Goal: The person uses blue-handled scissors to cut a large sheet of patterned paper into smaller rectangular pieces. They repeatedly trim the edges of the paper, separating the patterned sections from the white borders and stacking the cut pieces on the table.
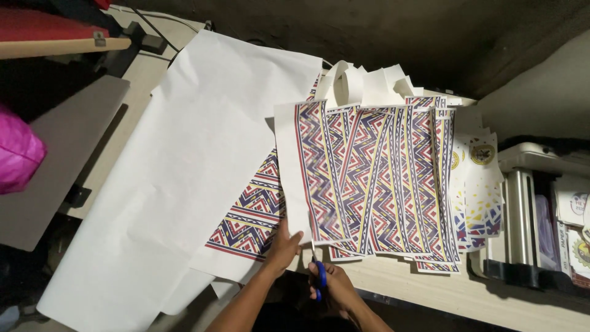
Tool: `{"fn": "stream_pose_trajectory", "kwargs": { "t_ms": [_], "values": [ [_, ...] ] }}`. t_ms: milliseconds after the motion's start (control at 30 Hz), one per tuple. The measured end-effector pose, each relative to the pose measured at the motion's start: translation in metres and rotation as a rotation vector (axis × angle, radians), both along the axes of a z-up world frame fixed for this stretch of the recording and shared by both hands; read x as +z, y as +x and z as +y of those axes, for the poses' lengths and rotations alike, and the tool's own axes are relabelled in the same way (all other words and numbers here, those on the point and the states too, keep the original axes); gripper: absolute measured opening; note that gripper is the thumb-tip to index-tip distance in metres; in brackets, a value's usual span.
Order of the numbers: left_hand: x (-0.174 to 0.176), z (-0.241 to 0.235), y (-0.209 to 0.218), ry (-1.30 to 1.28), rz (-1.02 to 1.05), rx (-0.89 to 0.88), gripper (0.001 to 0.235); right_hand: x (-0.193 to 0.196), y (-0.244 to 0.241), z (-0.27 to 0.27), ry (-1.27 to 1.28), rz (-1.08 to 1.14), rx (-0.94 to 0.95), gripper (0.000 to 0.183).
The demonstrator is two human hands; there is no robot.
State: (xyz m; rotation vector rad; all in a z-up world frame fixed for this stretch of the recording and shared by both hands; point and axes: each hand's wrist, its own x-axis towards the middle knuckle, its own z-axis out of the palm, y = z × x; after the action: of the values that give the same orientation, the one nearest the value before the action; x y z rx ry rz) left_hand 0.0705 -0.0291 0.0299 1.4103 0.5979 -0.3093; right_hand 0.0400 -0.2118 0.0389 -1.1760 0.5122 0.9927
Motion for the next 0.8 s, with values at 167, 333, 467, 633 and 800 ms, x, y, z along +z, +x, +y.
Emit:
{"fn": "stream_pose_trajectory", "kwargs": {
  "t_ms": [167,333,467,633,800],
  "values": [
    [0.005,0.011,0.0,-0.07,0.038,-0.034,0.054,0.02,0.017,0.016,-0.066,0.025,-0.012,0.04],
    [0.007,0.02,0.002,-0.127,0.054,-0.039,0.052,0.003,0.021,0.019,-0.029,0.04,0.014,0.042],
    [-0.013,0.031,0.002,-0.138,0.038,-0.056,0.051,0.0,0.018,0.02,-0.068,-0.01,0.059,0.031],
    [0.044,0.049,0.041,0.061,-0.022,-0.023,0.077,0.0,0.014,0.018,-0.006,0.024,-0.002,0.026],
    [-0.002,0.06,0.057,0.077,-0.132,-0.152,0.07,0.008,0.017,0.018,-0.058,0.05,0.007,0.03]
  ]
}}
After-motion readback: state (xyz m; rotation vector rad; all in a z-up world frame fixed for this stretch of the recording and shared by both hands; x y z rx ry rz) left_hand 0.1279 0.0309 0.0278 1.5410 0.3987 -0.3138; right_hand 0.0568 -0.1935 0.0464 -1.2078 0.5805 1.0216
